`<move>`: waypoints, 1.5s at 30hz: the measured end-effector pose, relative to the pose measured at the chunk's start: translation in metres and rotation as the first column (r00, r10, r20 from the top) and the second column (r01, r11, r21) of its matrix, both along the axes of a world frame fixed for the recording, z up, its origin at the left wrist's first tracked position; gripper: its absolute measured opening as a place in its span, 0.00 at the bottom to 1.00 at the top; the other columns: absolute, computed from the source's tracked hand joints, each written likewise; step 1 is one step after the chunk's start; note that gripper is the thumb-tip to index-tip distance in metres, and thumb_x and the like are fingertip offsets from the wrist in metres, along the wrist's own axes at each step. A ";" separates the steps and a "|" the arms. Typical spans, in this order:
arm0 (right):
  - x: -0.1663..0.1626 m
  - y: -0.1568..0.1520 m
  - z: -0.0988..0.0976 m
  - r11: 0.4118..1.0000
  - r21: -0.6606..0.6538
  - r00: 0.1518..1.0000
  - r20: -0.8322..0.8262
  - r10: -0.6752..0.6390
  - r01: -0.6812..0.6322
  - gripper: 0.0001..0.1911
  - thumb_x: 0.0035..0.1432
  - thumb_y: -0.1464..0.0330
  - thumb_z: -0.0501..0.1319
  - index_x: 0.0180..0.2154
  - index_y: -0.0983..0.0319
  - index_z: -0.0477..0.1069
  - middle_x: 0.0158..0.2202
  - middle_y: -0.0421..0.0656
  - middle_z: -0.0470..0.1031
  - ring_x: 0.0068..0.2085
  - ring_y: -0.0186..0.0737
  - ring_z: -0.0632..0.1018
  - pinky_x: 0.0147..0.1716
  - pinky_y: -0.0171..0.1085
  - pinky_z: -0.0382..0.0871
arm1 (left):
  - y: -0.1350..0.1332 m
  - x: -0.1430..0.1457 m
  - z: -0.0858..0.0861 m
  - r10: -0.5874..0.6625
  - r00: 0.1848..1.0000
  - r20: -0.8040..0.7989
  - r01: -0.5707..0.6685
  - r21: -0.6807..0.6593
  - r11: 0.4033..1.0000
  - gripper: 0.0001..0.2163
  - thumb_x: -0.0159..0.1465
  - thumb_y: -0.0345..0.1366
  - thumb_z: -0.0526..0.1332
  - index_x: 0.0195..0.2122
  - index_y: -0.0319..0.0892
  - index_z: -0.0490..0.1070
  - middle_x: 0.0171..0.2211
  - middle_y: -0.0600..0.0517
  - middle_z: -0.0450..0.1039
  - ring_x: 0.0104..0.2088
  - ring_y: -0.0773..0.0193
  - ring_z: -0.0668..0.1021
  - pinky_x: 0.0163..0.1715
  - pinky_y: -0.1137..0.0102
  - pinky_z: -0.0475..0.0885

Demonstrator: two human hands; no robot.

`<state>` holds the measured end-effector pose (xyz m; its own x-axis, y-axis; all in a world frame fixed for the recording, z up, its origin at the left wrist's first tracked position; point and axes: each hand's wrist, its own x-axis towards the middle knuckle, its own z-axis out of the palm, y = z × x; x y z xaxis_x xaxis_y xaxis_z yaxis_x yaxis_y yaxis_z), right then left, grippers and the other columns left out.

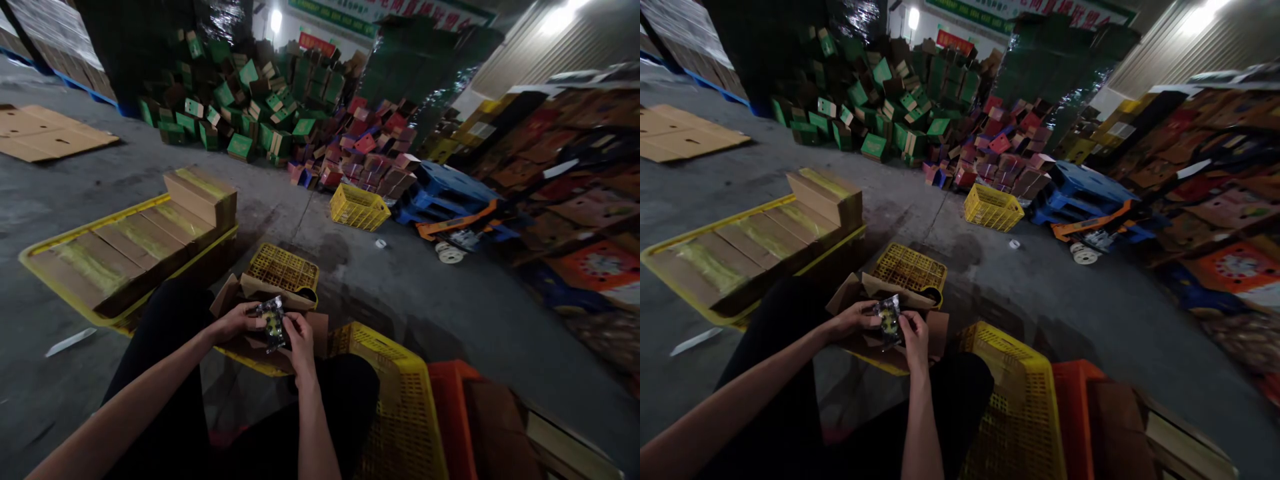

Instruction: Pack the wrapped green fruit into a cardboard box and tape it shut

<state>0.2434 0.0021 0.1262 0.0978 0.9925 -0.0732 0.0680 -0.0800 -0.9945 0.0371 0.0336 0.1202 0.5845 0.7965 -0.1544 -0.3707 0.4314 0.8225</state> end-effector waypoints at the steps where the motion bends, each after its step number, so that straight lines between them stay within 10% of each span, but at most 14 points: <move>1: 0.000 0.000 -0.001 1.000 0.001 1.000 0.014 -0.010 0.010 0.14 0.55 0.54 0.65 0.36 0.58 0.77 0.33 0.41 0.78 0.34 0.41 0.75 0.33 0.35 0.67 | 0.000 0.000 0.001 -0.015 1.000 0.013 0.015 0.013 1.000 0.26 0.53 0.37 0.75 0.52 0.37 0.75 0.47 0.41 0.78 0.46 0.52 0.80 0.49 0.61 0.72; 45: -0.004 -0.001 -0.002 1.000 -0.016 1.000 0.003 0.020 -0.020 0.15 0.55 0.54 0.65 0.37 0.57 0.76 0.35 0.40 0.78 0.36 0.42 0.75 0.36 0.35 0.67 | -0.001 -0.001 0.004 -0.028 0.999 0.025 0.029 -0.037 0.999 0.27 0.55 0.39 0.74 0.54 0.38 0.74 0.49 0.40 0.77 0.49 0.50 0.79 0.52 0.60 0.70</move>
<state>0.2397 0.0011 0.1242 0.0778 0.9930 -0.0889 0.0732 -0.0946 -0.9928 0.0360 0.0326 0.1246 0.6106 0.7736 -0.1695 -0.3776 0.4725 0.7963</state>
